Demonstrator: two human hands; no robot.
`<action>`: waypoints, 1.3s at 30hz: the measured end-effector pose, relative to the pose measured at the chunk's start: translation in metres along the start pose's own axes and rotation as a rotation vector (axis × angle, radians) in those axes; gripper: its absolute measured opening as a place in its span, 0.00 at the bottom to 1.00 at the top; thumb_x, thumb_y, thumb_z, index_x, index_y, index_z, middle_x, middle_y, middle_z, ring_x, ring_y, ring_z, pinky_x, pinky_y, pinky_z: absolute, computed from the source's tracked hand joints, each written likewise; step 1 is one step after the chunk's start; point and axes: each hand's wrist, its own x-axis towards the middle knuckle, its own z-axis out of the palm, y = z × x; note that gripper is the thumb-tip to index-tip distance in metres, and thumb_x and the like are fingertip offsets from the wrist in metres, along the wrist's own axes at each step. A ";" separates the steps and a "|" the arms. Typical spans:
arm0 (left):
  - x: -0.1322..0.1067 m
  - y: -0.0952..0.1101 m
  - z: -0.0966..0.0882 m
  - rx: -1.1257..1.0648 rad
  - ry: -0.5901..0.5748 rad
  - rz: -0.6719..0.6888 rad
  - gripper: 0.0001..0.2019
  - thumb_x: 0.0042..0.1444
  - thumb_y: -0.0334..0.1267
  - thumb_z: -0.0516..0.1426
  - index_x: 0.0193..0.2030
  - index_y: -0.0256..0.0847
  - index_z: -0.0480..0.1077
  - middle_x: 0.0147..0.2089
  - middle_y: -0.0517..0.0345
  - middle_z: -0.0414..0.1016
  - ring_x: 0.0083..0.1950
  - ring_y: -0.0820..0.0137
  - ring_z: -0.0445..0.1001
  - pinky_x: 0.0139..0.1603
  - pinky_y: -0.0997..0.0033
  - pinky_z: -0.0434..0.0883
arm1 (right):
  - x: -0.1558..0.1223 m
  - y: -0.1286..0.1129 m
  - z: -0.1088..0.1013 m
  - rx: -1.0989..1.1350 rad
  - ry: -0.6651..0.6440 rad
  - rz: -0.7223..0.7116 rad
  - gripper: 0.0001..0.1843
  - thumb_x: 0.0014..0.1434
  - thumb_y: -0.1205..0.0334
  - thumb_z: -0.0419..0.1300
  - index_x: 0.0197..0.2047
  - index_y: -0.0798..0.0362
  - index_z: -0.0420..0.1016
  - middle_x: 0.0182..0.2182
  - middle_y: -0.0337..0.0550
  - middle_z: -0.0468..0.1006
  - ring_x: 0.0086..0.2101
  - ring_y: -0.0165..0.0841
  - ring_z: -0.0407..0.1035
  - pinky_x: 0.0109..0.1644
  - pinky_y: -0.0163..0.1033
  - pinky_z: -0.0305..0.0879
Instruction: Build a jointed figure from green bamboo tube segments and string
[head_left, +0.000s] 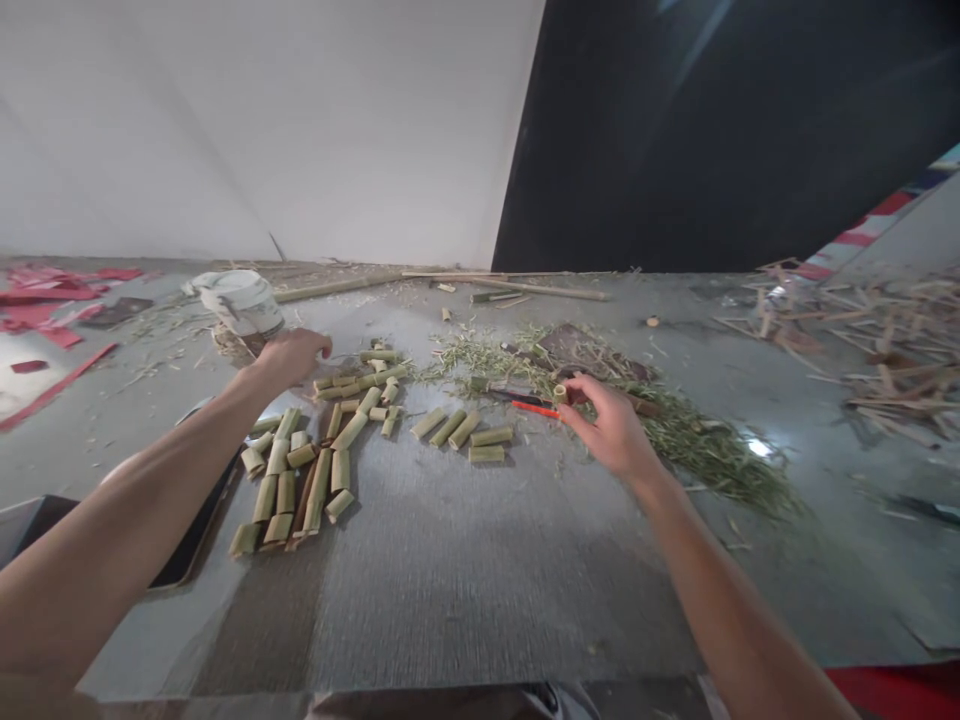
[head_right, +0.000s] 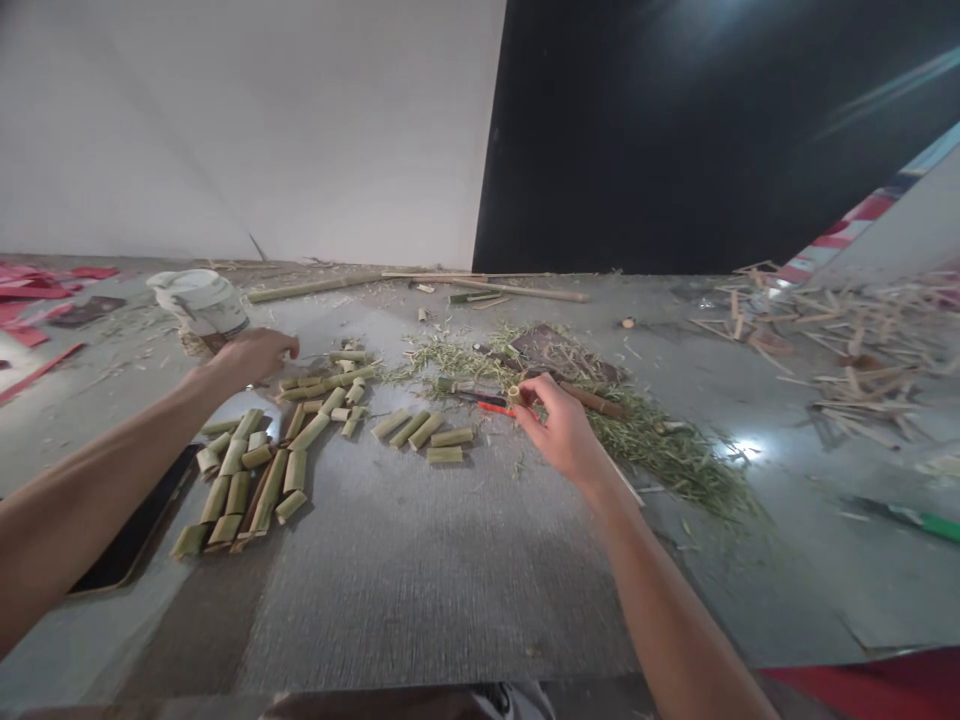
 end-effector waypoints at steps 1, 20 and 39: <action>-0.003 0.004 -0.008 0.015 0.016 -0.040 0.10 0.73 0.34 0.56 0.49 0.34 0.79 0.48 0.47 0.81 0.48 0.58 0.80 0.50 0.56 0.78 | 0.000 0.000 0.000 -0.006 -0.004 0.005 0.03 0.67 0.60 0.61 0.43 0.47 0.71 0.37 0.42 0.78 0.38 0.38 0.73 0.43 0.41 0.67; -0.136 0.177 0.057 -0.559 -0.097 0.442 0.27 0.66 0.24 0.52 0.65 0.51 0.77 0.62 0.50 0.80 0.57 0.59 0.82 0.55 0.61 0.79 | -0.012 -0.009 0.044 -0.360 -0.327 -0.011 0.07 0.74 0.58 0.55 0.44 0.47 0.72 0.41 0.49 0.83 0.45 0.47 0.76 0.49 0.48 0.64; -0.142 0.151 0.052 -0.128 0.299 0.216 0.12 0.70 0.30 0.55 0.44 0.45 0.80 0.51 0.50 0.84 0.56 0.54 0.80 0.65 0.46 0.65 | -0.027 -0.071 0.050 -0.065 -0.567 -0.650 0.20 0.69 0.41 0.65 0.51 0.47 0.80 0.48 0.48 0.83 0.49 0.45 0.72 0.60 0.54 0.62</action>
